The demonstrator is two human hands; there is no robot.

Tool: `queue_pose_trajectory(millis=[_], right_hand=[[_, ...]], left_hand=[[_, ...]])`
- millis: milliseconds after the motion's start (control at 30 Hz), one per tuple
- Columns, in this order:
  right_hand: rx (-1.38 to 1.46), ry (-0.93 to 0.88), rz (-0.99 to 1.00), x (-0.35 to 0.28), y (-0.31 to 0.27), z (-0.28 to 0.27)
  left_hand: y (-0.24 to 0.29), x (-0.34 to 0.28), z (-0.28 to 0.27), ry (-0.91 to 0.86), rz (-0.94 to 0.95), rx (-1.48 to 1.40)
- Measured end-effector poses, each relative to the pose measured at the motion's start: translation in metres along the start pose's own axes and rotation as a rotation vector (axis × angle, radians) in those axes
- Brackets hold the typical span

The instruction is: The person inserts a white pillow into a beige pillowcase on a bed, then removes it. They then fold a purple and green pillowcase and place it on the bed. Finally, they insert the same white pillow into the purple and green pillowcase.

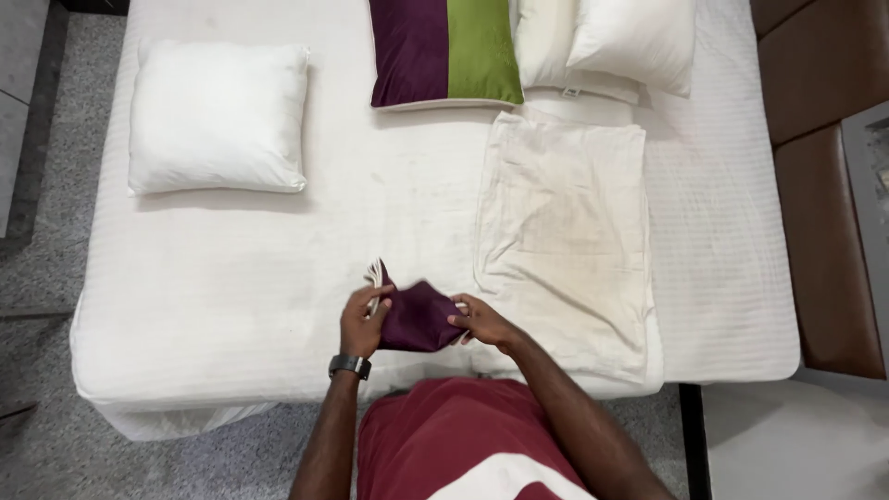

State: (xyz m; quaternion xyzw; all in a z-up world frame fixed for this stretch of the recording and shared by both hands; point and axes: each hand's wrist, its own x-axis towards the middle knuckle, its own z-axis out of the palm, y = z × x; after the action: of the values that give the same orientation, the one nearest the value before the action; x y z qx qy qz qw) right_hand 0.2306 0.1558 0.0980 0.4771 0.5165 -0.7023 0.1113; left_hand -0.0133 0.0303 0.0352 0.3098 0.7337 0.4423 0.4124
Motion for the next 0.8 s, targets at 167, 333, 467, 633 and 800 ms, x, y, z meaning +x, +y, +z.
queue_pose_trajectory(millis=[167, 333, 467, 633, 800], right_hand=[[0.143, 0.207, -0.286, 0.020, 0.011, -0.006], [-0.109, 0.392, -0.038, 0.038, 0.060, -0.011], [-0.177, 0.331, 0.095, 0.038, 0.071, -0.007], [-0.256, 0.267, 0.113, 0.053, 0.069, -0.008], [-0.407, 0.316, 0.094, 0.068, 0.041, -0.010]], left_hand=[[0.027, 0.025, -0.009, 0.077, 0.160, 0.000], [-0.029, 0.036, 0.008, 0.092, -0.154, 0.392], [-0.053, 0.025, 0.017, -0.115, -0.339, 0.412], [-0.060, 0.023, 0.033, -0.226, -0.350, 0.439], [-0.079, 0.031, 0.042, -0.279, -0.428, 0.423]])
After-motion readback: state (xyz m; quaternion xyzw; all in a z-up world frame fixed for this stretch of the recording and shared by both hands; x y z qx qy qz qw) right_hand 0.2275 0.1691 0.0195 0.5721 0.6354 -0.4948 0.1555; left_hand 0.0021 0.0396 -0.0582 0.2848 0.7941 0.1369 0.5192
